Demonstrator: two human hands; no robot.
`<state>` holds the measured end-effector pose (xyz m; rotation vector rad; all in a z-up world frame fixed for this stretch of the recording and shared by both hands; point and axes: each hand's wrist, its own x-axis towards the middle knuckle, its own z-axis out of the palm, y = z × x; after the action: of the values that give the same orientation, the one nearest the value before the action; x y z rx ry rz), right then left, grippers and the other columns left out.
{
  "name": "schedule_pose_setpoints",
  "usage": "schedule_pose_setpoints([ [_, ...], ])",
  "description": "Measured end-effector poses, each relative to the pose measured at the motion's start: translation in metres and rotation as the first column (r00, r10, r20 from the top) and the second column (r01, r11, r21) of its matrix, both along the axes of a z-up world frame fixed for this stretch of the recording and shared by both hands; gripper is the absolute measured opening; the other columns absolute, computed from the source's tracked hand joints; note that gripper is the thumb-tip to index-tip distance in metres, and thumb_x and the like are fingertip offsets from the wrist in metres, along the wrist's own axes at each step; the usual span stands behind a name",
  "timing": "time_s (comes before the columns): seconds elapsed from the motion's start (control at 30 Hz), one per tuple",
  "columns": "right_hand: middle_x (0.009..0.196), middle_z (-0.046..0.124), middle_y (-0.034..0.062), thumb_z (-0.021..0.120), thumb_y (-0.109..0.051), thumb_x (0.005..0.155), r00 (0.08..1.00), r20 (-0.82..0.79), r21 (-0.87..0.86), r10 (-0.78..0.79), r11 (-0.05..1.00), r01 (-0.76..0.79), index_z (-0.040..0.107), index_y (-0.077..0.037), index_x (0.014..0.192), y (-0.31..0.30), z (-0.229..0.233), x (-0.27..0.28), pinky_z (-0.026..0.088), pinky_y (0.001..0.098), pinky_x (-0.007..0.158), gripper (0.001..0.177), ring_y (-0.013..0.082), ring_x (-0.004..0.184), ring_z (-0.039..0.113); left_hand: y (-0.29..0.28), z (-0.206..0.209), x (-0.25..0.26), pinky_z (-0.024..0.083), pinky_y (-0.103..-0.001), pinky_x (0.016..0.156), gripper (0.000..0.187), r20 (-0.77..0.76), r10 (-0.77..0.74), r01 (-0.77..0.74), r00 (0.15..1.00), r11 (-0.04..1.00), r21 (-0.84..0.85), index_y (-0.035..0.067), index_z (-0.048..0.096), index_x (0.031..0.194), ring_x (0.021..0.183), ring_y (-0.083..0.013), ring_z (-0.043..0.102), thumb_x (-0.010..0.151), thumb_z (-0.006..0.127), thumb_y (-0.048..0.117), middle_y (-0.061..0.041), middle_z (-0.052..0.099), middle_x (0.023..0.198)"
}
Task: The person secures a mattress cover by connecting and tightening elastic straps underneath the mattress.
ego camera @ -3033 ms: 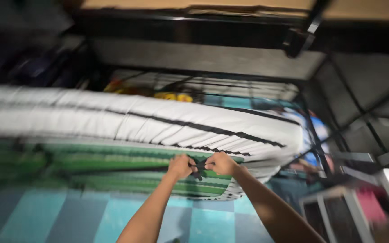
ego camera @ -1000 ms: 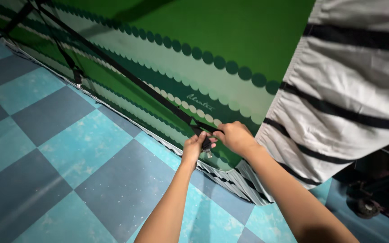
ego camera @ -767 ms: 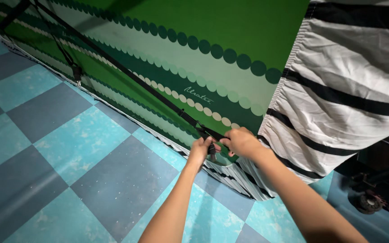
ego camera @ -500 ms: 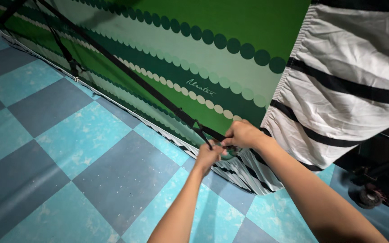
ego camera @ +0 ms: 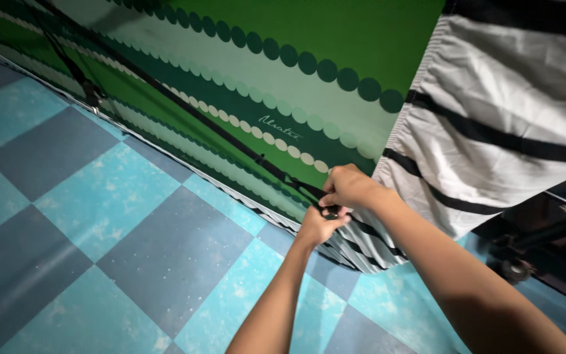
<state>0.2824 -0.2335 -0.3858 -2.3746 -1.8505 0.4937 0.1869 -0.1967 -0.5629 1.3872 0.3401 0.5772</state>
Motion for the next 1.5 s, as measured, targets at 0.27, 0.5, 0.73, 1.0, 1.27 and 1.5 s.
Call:
schedule_pose_setpoints([
  [0.27, 0.075, 0.076, 0.014, 0.079, -0.012, 0.069, 0.991, -0.118, -0.078, 0.058, 0.995, -0.067, 0.078, -0.004, 0.08, 0.005, 0.007, 0.008, 0.058, 0.0367, 0.068, 0.014, 0.025, 0.073, 0.075, -0.002, 0.0, -0.021, 0.056, -0.027, 0.079, 0.023, 0.045, 0.053, -0.039, 0.998, 0.961, -0.272, 0.002, 0.072, 0.103, 0.089, -0.0093, 0.069, 0.082, 0.08, 0.004, -0.001, 0.075, 0.097],
  [0.5, 0.077, 0.076, 0.0148, 0.082, -0.002, 0.061, 0.993, -0.108, 0.051, -0.04, 0.998, 0.046, 0.076, -0.001, 0.085, 0.008, -0.018, 0.016, 0.059, 0.0335, 0.07, 0.024, 0.0245, 0.073, 0.077, 0.003, 0.002, -0.025, 0.05, -0.024, 0.073, 0.015, -0.058, 0.025, -0.037, 0.998, 0.975, -0.217, 0.003, 0.075, 0.101, 0.079, -0.007, 0.063, 0.087, 0.076, 0.009, 0.002, 0.074, 0.087],
  [0.73, 0.082, 0.078, 0.0154, 0.077, -0.004, 0.072, 0.961, -0.128, -0.095, -0.244, 0.968, 0.233, 0.077, 0.0, 0.087, 0.02, -0.022, 0.016, 0.062, 0.033, 0.074, 0.015, 0.023, 0.078, 0.08, 0.005, -0.001, -0.033, 0.048, -0.025, 0.072, 0.017, -0.161, 0.041, -0.062, 0.986, 0.99, -0.127, -0.001, 0.073, 0.097, 0.078, -0.0071, 0.059, 0.09, 0.079, 0.013, -0.001, 0.069, 0.083],
  [1.0, 0.099, 0.077, 0.0164, 0.08, -0.004, 0.072, 0.98, 0.09, -0.221, -0.175, 0.956, 0.191, 0.079, -0.006, 0.095, 0.03, -0.004, 0.001, 0.058, 0.0364, 0.088, 0.023, 0.031, 0.097, 0.074, 0.003, 0.03, -0.041, 0.043, -0.029, 0.064, 0.025, -0.323, 0.008, -0.11, 0.946, 0.948, -0.298, 0.002, 0.075, 0.102, 0.075, -0.0095, 0.056, 0.084, 0.084, 0.017, 0.001, 0.072, 0.087],
  [1.27, 0.11, 0.074, 0.0163, 0.081, -0.005, 0.075, 0.962, 0.182, -0.333, -0.203, 0.908, 0.255, 0.078, -0.013, 0.103, 0.032, 0.013, -0.014, 0.058, 0.0399, 0.091, 0.03, 0.0343, 0.105, 0.072, 0.0, 0.029, -0.034, 0.046, -0.025, 0.073, 0.023, -0.313, 0.033, -0.111, 0.949, 0.966, -0.235, 0.007, 0.074, 0.1, 0.08, -0.0082, 0.058, 0.087, 0.079, 0.025, -0.001, 0.07, 0.087],
  [1.5, 0.105, 0.075, 0.0172, 0.078, -0.005, 0.074, 0.971, 0.174, -0.309, -0.165, 0.927, 0.213, 0.08, -0.012, 0.102, 0.034, 0.004, -0.003, 0.058, 0.0396, 0.093, 0.029, 0.0348, 0.104, 0.072, 0.002, 0.032, -0.038, 0.048, -0.029, 0.069, 0.025, -0.361, 0.016, -0.105, 0.932, 0.968, -0.229, 0.01, 0.076, 0.1, 0.078, -0.0105, 0.059, 0.085, 0.079, 0.029, -0.001, 0.071, 0.09],
])
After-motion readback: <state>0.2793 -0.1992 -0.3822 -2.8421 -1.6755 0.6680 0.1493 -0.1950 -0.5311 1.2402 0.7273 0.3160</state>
